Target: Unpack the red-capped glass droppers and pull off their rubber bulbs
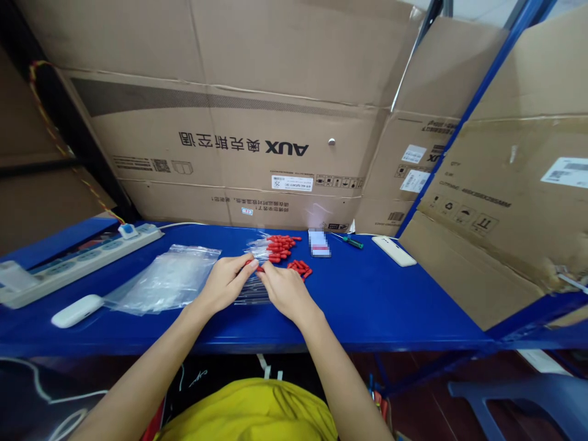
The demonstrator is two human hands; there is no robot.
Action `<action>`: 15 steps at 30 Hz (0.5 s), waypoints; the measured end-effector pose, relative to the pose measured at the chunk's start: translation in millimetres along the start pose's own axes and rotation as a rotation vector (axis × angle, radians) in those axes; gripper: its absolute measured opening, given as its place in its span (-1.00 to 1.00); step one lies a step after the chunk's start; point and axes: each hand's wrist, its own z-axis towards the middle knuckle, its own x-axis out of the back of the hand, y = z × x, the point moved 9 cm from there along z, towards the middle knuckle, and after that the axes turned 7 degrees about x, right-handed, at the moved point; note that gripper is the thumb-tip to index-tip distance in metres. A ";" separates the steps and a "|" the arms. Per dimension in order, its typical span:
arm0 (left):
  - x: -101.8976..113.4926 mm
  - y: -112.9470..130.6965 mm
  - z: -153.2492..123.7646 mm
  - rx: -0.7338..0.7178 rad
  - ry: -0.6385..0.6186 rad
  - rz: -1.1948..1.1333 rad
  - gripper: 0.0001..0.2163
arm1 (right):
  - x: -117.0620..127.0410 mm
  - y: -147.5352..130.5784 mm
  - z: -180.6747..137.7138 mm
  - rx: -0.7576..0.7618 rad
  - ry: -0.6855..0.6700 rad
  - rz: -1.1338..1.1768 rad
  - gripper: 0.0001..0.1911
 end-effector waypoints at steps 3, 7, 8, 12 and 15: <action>3.2 -4.7 2.2 0.029 0.003 -0.057 -0.58 | -0.5 -1.3 -0.6 -0.001 -0.006 -0.050 -0.79; 8.5 -9.7 3.8 0.096 0.012 -0.082 -0.54 | -1.3 -2.9 -0.9 0.000 -0.012 -0.115 -0.74; 10.4 -10.4 3.8 0.117 0.022 -0.085 -0.53 | -1.3 -3.4 -0.7 0.002 -0.012 -0.123 -0.73; 16.1 -10.1 2.3 0.178 0.053 -0.119 -0.53 | -0.1 -5.6 0.0 0.011 -0.004 -0.143 -0.72; 18.5 -10.1 0.6 0.219 0.065 -0.147 -0.52 | 1.4 -7.1 0.0 0.019 0.013 -0.141 -0.72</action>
